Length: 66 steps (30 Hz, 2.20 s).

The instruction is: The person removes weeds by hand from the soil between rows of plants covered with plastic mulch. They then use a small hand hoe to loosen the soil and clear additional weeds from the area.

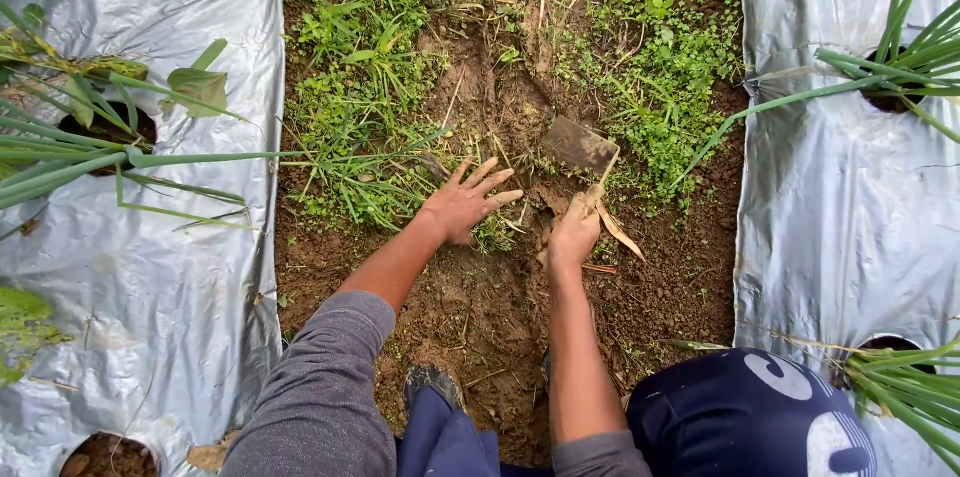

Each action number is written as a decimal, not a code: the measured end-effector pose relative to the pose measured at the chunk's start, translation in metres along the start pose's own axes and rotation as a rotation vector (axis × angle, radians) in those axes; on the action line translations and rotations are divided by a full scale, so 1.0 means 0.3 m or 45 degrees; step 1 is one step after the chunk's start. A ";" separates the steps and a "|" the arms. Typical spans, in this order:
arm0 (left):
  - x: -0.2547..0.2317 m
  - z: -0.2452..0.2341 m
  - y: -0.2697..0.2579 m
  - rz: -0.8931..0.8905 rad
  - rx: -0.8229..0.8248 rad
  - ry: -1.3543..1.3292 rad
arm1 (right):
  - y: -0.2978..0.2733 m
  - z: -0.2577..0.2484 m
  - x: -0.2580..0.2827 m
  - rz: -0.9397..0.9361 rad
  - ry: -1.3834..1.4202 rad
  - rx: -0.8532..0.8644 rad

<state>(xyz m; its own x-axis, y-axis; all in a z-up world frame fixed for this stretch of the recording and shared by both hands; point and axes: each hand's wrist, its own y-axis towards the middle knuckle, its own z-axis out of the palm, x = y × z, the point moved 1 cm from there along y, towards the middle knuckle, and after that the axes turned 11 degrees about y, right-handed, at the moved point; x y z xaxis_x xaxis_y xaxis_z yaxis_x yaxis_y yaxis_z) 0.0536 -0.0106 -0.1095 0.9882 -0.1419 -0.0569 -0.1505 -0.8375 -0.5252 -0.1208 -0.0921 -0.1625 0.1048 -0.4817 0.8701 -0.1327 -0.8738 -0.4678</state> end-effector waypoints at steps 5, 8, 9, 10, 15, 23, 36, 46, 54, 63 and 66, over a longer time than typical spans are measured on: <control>0.019 0.024 0.027 -0.028 -0.040 0.045 | 0.109 0.057 0.005 -0.123 0.070 -0.050; 0.002 0.016 0.016 -0.018 -0.034 0.056 | -0.003 0.059 -0.014 -0.078 -0.023 -0.038; 0.009 0.006 0.023 -0.032 -0.040 0.064 | -0.046 0.077 -0.017 -0.042 -0.056 0.014; 0.007 -0.048 0.006 -0.032 -0.048 0.061 | -0.046 0.093 -0.035 -0.050 -0.059 0.013; 0.014 0.042 0.058 -0.012 -0.074 0.057 | -0.057 0.090 -0.039 -0.031 0.025 -0.019; -0.006 -0.048 0.001 -0.054 -0.027 0.018 | -0.021 0.092 -0.067 -0.106 0.015 -0.138; 0.006 -0.072 0.010 -0.035 -0.006 0.039 | -0.115 0.126 0.000 -0.156 -0.106 -0.008; 0.027 0.065 0.156 0.010 -0.016 0.130 | -0.063 0.052 -0.183 0.065 -0.124 0.054; 0.007 -0.034 0.050 -0.047 -0.038 0.111 | -0.187 0.087 -0.073 0.235 0.112 0.205; 0.018 0.173 -0.014 -0.062 -0.184 0.160 | -0.467 0.049 -0.059 0.345 0.343 0.149; 0.019 0.143 -0.053 -0.105 -0.108 0.153 | -0.435 0.042 -0.078 0.340 0.298 0.223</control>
<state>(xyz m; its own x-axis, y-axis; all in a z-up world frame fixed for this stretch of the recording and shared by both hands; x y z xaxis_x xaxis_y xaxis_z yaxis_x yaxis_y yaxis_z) 0.0627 0.0245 -0.1380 0.9878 -0.1287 0.0877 -0.0759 -0.8896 -0.4504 -0.0937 0.0323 -0.1239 -0.1411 -0.6832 0.7165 0.0471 -0.7275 -0.6845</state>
